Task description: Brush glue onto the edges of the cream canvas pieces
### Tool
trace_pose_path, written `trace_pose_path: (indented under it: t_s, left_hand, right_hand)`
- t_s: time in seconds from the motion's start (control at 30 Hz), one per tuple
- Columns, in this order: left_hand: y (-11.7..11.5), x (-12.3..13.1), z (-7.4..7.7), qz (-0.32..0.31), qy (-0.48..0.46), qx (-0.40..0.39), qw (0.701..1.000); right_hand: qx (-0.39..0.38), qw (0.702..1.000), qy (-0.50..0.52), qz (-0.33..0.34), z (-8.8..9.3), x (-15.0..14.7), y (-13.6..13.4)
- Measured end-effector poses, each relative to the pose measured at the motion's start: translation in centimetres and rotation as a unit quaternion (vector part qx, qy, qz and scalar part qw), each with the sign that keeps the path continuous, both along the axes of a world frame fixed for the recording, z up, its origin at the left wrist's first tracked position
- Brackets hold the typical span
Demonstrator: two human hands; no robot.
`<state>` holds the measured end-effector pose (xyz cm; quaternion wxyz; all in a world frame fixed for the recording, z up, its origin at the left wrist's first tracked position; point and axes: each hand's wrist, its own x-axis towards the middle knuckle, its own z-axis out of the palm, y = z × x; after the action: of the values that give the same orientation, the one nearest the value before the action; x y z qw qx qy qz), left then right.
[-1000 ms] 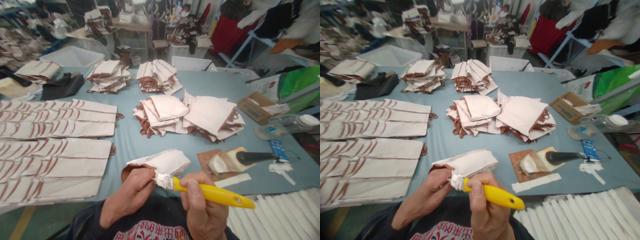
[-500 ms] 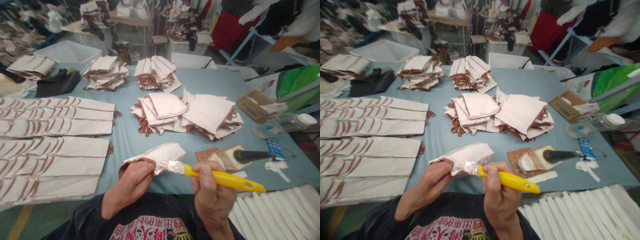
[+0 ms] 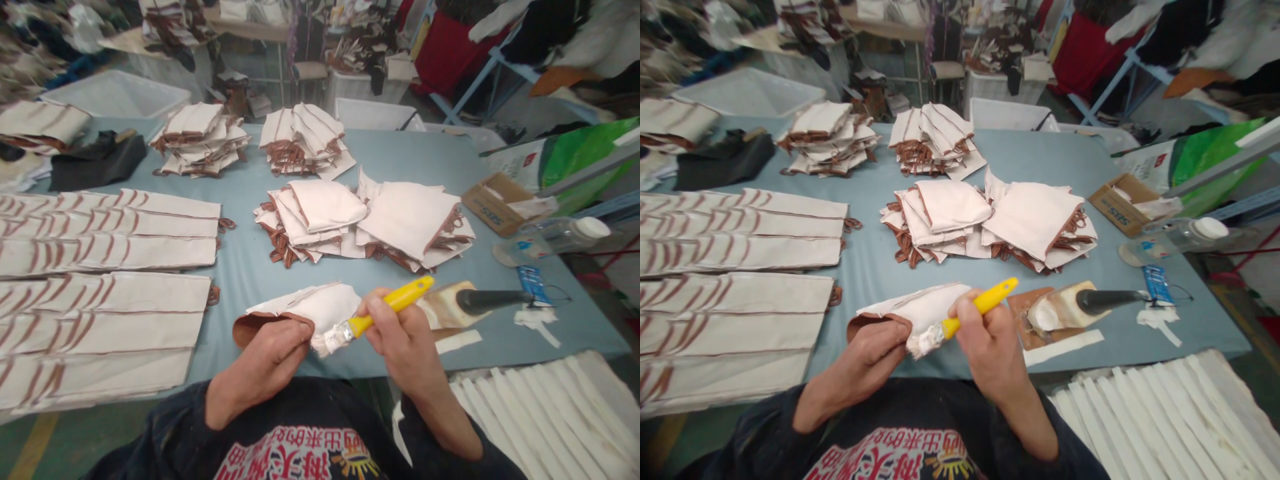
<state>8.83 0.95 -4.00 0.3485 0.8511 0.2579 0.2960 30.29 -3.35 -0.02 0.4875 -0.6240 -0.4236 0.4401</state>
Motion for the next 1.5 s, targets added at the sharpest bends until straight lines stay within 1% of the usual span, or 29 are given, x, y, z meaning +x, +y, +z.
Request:
trace_pose_path:
  t_s: [0.1, 0.2, 0.33, 0.4, 0.47, 0.57, 0.67, 0.8, 0.87, 0.9, 0.97, 1.0, 1.07, 1.13, 1.2, 1.27, 1.33, 1.4, 1.47, 1.5]
  left_hand:
    - [-0.2, 0.1, 0.3, -0.006, 0.005, -0.050, 0.999]
    - [-0.4, 0.2, 0.6, -0.003, 0.022, -0.113, 0.993]
    - [-0.6, 0.3, 1.0, -0.014, 0.019, -0.229, 0.973]
    - [-0.6, 0.4, 1.0, -0.030, 0.015, -0.293, 0.956]
    - [-0.6, 0.4, 1.0, -0.038, 0.015, -0.348, 0.937]
    - [-0.6, 0.3, 0.9, -0.047, -0.003, -0.395, 0.918]
    - [-0.5, 0.1, 1.0, -0.040, -0.035, -0.432, 0.900]
    - [-0.2, -0.2, 1.4, -0.010, -0.068, -0.495, 0.866]
    - [0.1, -0.2, 1.6, -0.005, -0.075, -0.519, 0.851]
    - [0.2, -0.1, 1.7, -0.006, -0.078, -0.534, 0.842]
    - [0.5, 0.0, 1.8, -0.018, -0.083, -0.566, 0.820]
    - [0.6, 0.1, 1.8, -0.027, -0.083, -0.581, 0.809]
    - [0.7, 0.2, 1.9, -0.043, -0.080, -0.600, 0.795]
    - [0.8, 0.4, 2.0, -0.055, -0.079, -0.611, 0.786]
    - [0.9, 0.5, 2.2, -0.067, -0.073, -0.621, 0.778]
    - [0.9, 0.7, 2.4, -0.073, -0.062, -0.621, 0.778]
    - [0.9, 0.7, 2.6, -0.065, -0.051, -0.613, 0.786]
    - [1.0, 0.7, 2.7, -0.055, -0.047, -0.606, 0.792]
    - [1.0, 0.6, 2.8, -0.052, -0.051, -0.604, 0.794]
    - [1.0, 0.5, 2.8, -0.055, -0.055, -0.603, 0.794]
  right_hand:
    - [-0.051, 0.996, -0.011, 0.074, 0.2, 1.9, 2.3]
    - [-0.064, 0.991, -0.011, 0.116, 0.5, 3.0, 3.3]
    - [-0.039, 0.987, -0.001, 0.156, 0.6, 2.9, 4.1]
    - [-0.016, 0.983, 0.009, 0.183, 0.5, 2.3, 4.6]
    - [0.013, 0.981, 0.025, 0.191, 0.5, 1.5, 5.1]
    - [0.057, 0.984, 0.057, 0.158, 0.2, 0.3, 5.3]
    - [0.100, 0.989, 0.062, 0.094, -0.3, 0.0, 4.6]
    - [0.151, 0.988, 0.015, -0.020, -0.6, 0.9, 2.5]
    - [0.159, 0.986, 0.019, -0.050, -0.2, 1.5, 1.1]
    - [0.160, 0.985, 0.030, -0.052, 0.0, 1.8, 0.3]
    - [0.162, 0.986, 0.035, -0.033, 0.5, 2.1, -1.0]
    - [0.164, 0.986, 0.020, -0.012, 0.6, 2.1, -1.5]
    - [0.181, 0.982, -0.046, 0.025, 0.6, 2.0, -2.1]
    - [0.223, 0.964, -0.139, 0.049, 0.5, 1.8, -2.1]
    - [0.286, 0.932, -0.214, 0.063, 0.4, 1.6, -1.8]
    - [0.343, 0.901, -0.254, 0.082, 0.3, 1.3, -1.6]
    - [0.375, 0.884, -0.263, 0.092, 0.3, 1.3, -1.7]
    - [0.381, 0.885, -0.259, 0.071, 0.2, 1.5, -2.3]
    - [0.371, 0.895, -0.245, 0.031, 0.3, 1.9, -3.0]
    - [0.364, 0.901, -0.236, 0.022, 0.3, 2.1, -3.2]
